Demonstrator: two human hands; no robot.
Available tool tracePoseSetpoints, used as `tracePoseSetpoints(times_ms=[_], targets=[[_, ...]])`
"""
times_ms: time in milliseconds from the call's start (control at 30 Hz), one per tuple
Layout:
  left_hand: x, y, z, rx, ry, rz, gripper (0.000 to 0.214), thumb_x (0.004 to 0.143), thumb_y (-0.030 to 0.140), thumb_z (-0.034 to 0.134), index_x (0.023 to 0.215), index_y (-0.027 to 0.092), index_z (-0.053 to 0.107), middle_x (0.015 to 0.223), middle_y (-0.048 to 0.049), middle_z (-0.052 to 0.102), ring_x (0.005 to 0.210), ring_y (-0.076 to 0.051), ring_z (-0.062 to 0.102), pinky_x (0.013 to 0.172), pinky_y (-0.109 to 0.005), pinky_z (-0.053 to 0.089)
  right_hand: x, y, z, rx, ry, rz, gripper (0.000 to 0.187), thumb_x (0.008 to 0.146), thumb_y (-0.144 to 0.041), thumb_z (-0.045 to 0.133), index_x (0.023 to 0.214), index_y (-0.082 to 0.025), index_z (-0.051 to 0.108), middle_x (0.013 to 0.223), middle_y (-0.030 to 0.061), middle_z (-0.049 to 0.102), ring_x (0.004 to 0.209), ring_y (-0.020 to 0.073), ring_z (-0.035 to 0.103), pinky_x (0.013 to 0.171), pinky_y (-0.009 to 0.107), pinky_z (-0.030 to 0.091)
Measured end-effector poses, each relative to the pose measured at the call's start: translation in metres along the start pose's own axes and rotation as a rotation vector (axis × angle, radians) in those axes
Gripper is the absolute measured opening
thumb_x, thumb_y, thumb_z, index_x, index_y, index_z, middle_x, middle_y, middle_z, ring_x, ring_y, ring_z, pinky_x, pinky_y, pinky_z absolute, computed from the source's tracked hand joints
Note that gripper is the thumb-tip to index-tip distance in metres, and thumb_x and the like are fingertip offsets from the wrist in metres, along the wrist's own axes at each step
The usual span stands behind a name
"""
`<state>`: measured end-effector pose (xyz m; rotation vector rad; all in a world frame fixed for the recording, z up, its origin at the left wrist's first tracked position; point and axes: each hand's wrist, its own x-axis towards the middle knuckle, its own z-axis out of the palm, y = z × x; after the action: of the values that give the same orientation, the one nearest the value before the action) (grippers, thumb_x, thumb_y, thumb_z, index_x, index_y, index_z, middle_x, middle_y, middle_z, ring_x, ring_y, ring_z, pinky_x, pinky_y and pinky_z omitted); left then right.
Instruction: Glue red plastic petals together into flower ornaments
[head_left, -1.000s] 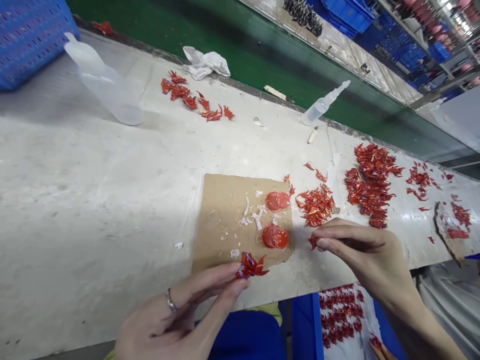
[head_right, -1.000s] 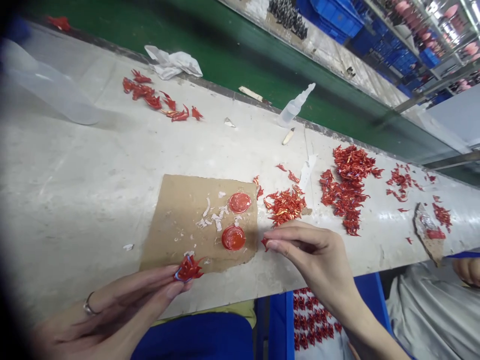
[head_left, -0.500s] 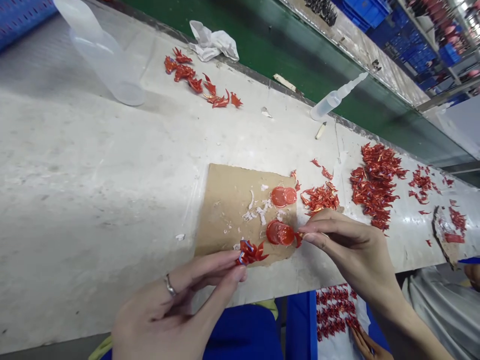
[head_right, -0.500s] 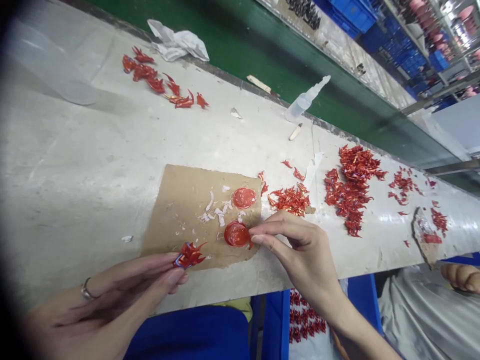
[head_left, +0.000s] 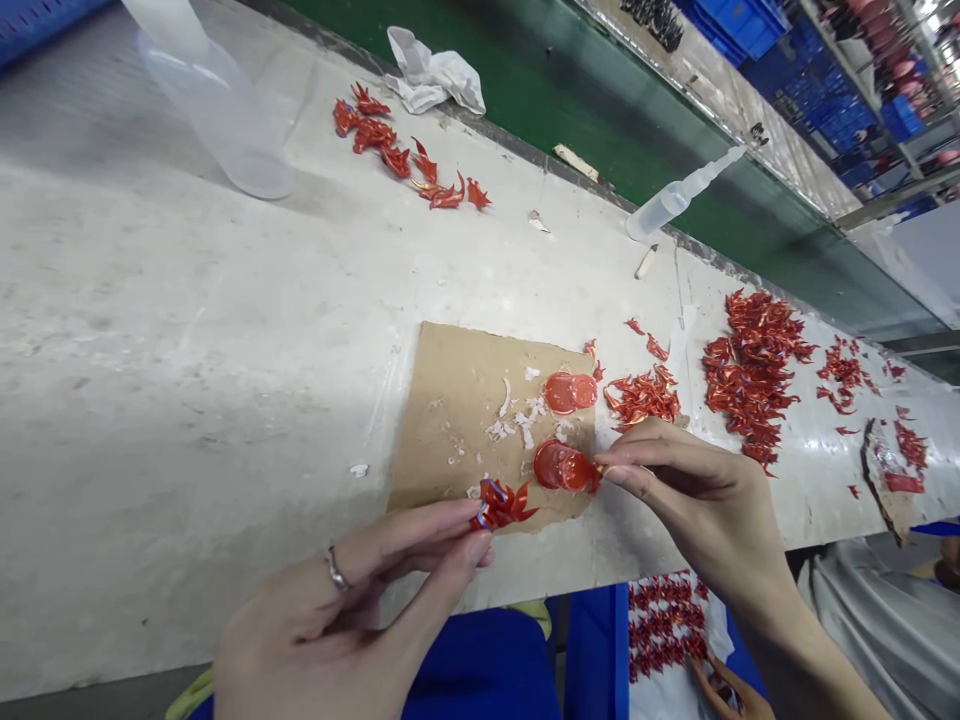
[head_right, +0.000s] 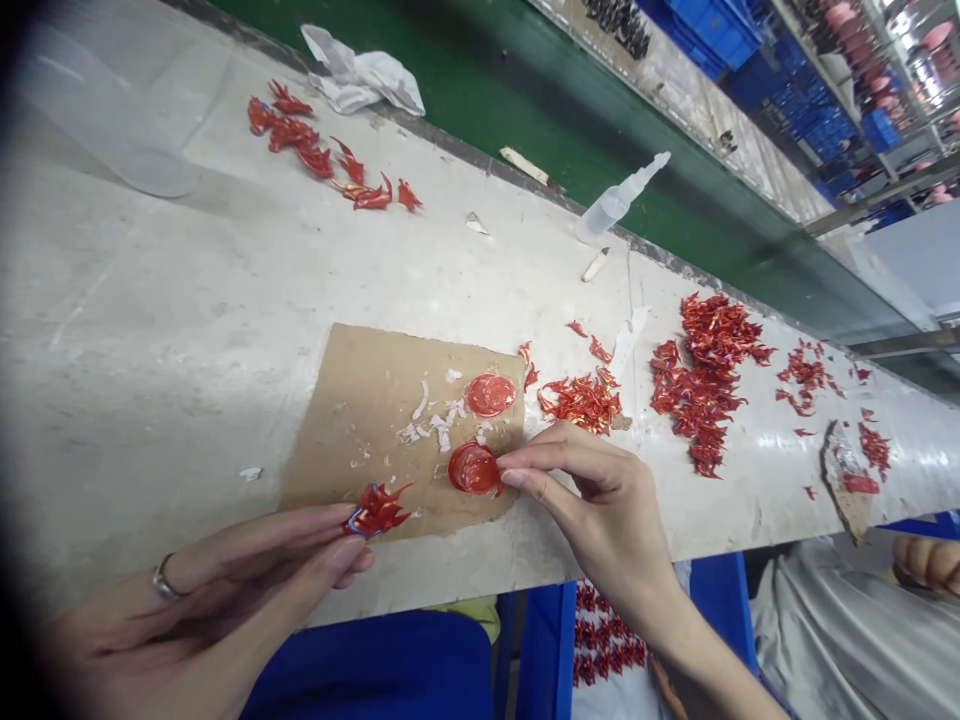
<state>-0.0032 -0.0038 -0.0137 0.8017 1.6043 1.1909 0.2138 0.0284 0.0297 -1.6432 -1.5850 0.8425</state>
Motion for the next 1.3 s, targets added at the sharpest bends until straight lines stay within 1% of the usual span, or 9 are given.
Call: tracePoseSetpoints(times_ms=[200,333,567,800,867,933,1033,1167,1300], targets=[[0.003,-0.011,-0.008,0.09,-0.064,0.089,0.024,0.073,0.026,0.089,0.088,0.045,0.086,0.081,0.018,0.085,0.063,-0.007,0.081,0.073,-0.004,0.061,0.001,-0.001,0.001,-0.019,-0.009,-0.012,0.012,0.09,-0.037,0.084,0.083,-0.028,0.088,0.075,0.004,0.082,0.068,0.0184,0.075,0.061,0.028,0.063],[0.001,-0.004,-0.002,0.025,-0.014,0.025,0.026,0.074,0.022,0.085,0.083,0.047,0.085,0.078,0.0207,0.083,0.063,-0.003,0.08,0.073,0.001,0.057,-0.001,-0.002,-0.001,-0.038,-0.021,-0.014,0.014,0.091,-0.038,0.083,0.083,-0.028,0.088,0.076,0.0049,0.082,0.069,0.0195,0.075,0.06,0.029,0.064],[-0.001,0.002,0.001,0.017,-0.01,-0.015,0.028,0.072,0.021,0.085,0.082,0.046,0.085,0.077,0.0203,0.083,0.062,-0.003,0.08,0.072,0.002,0.057,-0.002,-0.002,0.0,-0.025,-0.017,-0.018,0.008,0.091,-0.033,0.083,0.087,-0.03,0.089,0.077,0.003,0.083,0.07,0.0177,0.075,0.062,0.027,0.063],[0.001,-0.004,-0.003,0.054,-0.022,0.054,0.027,0.075,0.021,0.086,0.083,0.047,0.084,0.079,0.0222,0.083,0.066,-0.003,0.081,0.076,0.002,0.056,-0.005,0.002,-0.002,-0.016,-0.017,-0.021,0.008,0.09,-0.025,0.083,0.089,-0.031,0.088,0.08,0.0012,0.083,0.072,0.0163,0.075,0.066,0.026,0.062],[0.002,-0.007,-0.005,0.072,-0.07,0.112,0.031,0.076,0.02,0.087,0.087,0.049,0.084,0.082,0.0234,0.083,0.068,-0.003,0.081,0.077,0.001,0.057,-0.006,0.005,-0.003,0.01,-0.006,0.002,0.008,0.09,-0.025,0.084,0.089,-0.032,0.089,0.081,0.0009,0.083,0.074,0.0159,0.074,0.068,0.025,0.061],[0.003,-0.008,-0.006,0.088,-0.103,0.141,0.036,0.076,0.018,0.087,0.091,0.051,0.083,0.085,0.0253,0.083,0.07,-0.002,0.082,0.079,0.001,0.057,-0.007,0.009,-0.004,0.076,0.012,0.056,0.005,0.089,-0.028,0.086,0.089,-0.033,0.089,0.081,0.0012,0.082,0.075,0.0157,0.073,0.067,0.025,0.059],[0.001,-0.003,-0.004,0.066,-0.047,0.09,0.034,0.075,0.017,0.085,0.085,0.05,0.082,0.081,0.027,0.082,0.069,-0.001,0.081,0.078,0.002,0.057,-0.01,0.013,-0.006,0.303,0.025,0.189,0.007,0.083,-0.039,0.091,0.083,-0.033,0.088,0.074,0.0011,0.077,0.068,0.0135,0.066,0.059,0.023,0.052],[-0.003,0.006,0.007,0.0,-0.05,0.056,0.029,0.073,0.017,0.084,0.078,0.045,0.082,0.076,0.0253,0.08,0.066,0.0,0.079,0.074,0.003,0.056,-0.014,0.012,-0.01,0.647,-0.025,0.34,0.017,0.078,-0.044,0.094,0.078,-0.029,0.086,0.06,-0.003,0.059,0.058,0.0094,0.051,0.053,0.02,0.042],[-0.007,0.012,0.017,-0.092,-0.055,0.085,0.027,0.073,0.013,0.083,0.079,0.039,0.079,0.074,0.0235,0.078,0.062,0.001,0.077,0.072,0.006,0.054,-0.014,0.002,-0.013,0.821,-0.094,0.445,0.017,0.077,-0.042,0.095,0.077,-0.028,0.085,0.058,-0.0053,0.045,0.054,0.0075,0.037,0.048,0.018,0.032]])
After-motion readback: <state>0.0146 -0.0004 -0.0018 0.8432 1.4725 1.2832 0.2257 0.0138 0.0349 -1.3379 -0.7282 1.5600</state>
